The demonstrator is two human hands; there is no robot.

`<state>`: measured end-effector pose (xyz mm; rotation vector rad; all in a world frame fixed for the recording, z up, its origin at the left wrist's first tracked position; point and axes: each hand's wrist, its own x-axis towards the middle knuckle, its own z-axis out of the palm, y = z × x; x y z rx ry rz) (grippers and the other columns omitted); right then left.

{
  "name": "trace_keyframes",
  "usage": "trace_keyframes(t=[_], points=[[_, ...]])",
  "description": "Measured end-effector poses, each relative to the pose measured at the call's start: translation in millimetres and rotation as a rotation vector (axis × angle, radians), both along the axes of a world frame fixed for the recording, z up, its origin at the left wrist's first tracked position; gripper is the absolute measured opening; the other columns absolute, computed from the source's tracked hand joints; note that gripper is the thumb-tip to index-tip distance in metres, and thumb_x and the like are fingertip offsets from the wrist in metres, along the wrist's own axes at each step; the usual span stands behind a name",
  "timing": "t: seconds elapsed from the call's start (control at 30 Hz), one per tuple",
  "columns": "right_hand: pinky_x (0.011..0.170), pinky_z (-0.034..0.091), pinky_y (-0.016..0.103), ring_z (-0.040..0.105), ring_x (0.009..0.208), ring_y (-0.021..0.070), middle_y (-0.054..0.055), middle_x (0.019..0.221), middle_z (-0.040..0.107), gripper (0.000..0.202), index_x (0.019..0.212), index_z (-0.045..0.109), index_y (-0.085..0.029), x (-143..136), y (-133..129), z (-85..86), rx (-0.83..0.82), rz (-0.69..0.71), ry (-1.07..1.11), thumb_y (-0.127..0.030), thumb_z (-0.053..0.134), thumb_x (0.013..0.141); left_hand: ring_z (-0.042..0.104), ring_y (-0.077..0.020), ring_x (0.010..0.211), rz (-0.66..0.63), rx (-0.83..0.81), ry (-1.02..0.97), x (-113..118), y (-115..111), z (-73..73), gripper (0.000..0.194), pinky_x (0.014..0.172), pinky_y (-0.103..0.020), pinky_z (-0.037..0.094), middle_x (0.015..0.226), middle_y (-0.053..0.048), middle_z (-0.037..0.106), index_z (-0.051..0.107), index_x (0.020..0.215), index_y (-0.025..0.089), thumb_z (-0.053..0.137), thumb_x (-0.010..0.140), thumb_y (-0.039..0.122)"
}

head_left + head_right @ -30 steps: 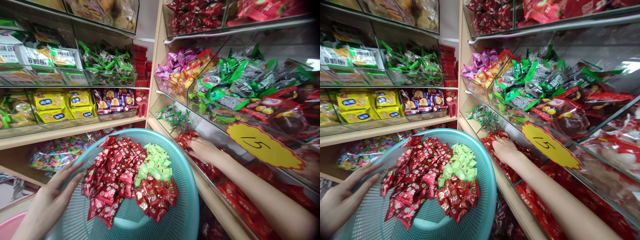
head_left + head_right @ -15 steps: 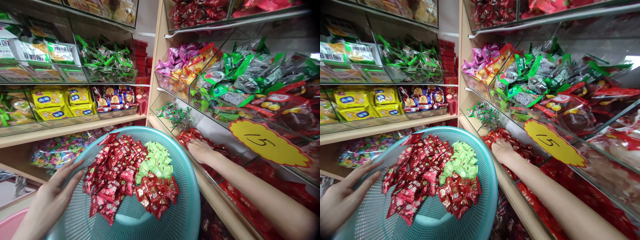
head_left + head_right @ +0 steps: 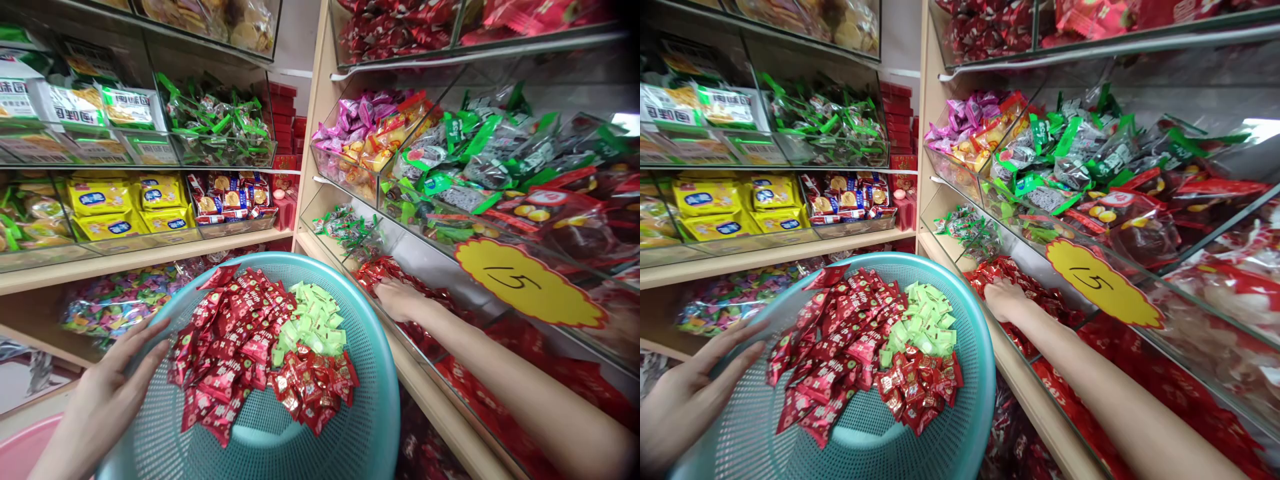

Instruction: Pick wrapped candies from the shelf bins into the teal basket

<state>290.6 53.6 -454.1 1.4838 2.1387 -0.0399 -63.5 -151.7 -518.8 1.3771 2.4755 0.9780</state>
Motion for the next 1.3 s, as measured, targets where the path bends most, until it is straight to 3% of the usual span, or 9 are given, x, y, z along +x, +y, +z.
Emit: trace_keyframes(t=[0.23, 0.53, 0.73, 1.0, 1.13, 1.3], points=[[0.088, 0.039, 0.037, 0.046, 0.113, 0.0267, 0.019, 0.121, 0.05, 0.032, 0.104, 0.058, -0.007, 0, 0, -1.9, 0.04, -0.017, 0.032, -0.008, 0.036, 0.082, 0.045, -0.0265, 0.119, -0.016, 0.014, 0.009, 1, 0, 0.6, 0.06, 0.08, -0.036, 0.049, 0.124, -0.006, 0.055, 0.059, 0.11, 0.024, 0.043, 0.066, 0.061], [0.083, 0.039, 0.04, 0.046, 0.11, 0.0304, 0.018, 0.115, 0.053, 0.032, 0.106, 0.055, -0.009, 6, 4, -4.7, 0.186, -0.061, 0.117, -0.028, 0.049, 0.08, 0.048, -0.0276, 0.115, 0.003, 0.007, 0.029, 3, 1, 4.2, 0.06, 0.087, -0.04, 0.045, 0.121, -0.008, 0.057, 0.061, 0.108, 0.022, 0.042, 0.066, 0.062], [0.07, 0.04, 0.029, 0.057, 0.093, 0.0217, 0.013, 0.101, 0.061, 0.027, 0.105, 0.053, -0.014, 4, 2, -3.6, 0.189, -0.072, 0.206, -0.019, 0.046, 0.079, 0.046, -0.0284, 0.117, -0.009, -0.019, 0.038, 4, 2, 5.7, 0.06, 0.085, -0.041, 0.047, 0.126, -0.007, 0.054, 0.06, 0.109, 0.023, 0.042, 0.066, 0.061], [0.067, 0.039, 0.027, 0.059, 0.092, 0.0216, 0.013, 0.099, 0.062, 0.032, 0.11, 0.048, -0.014, 0, -1, -0.3, 0.197, -0.095, 0.23, -0.011, 0.046, 0.077, 0.049, -0.0289, 0.114, 0.026, -0.005, 0.026, 4, 2, 5.9, 0.06, 0.086, -0.043, 0.046, 0.124, -0.007, 0.055, 0.062, 0.107, 0.023, 0.043, 0.065, 0.061], [0.066, 0.038, 0.028, 0.059, 0.088, 0.0225, 0.013, 0.095, 0.062, 0.024, 0.105, 0.05, -0.016, 11, -1, 7.2, 0.262, -0.046, 0.224, -0.022, 0.046, 0.082, 0.044, -0.0276, 0.118, 0.0, 0.01, 0.036, 6, 2, 8.8, 0.059, 0.087, -0.041, 0.045, 0.124, -0.007, 0.055, 0.061, 0.107, 0.023, 0.042, 0.066, 0.06], [0.059, 0.035, 0.026, 0.057, 0.076, 0.0183, 0.006, 0.084, 0.063, 0.018, 0.097, 0.054, -0.02, 21, -14, 30.2, 0.311, -0.005, 0.354, -0.027, 0.047, 0.082, 0.046, -0.0274, 0.117, -0.004, -0.017, 0.045, 5, 4, 8.7, 0.06, 0.084, -0.039, 0.047, 0.123, -0.007, 0.056, 0.06, 0.109, 0.024, 0.042, 0.066, 0.061]])
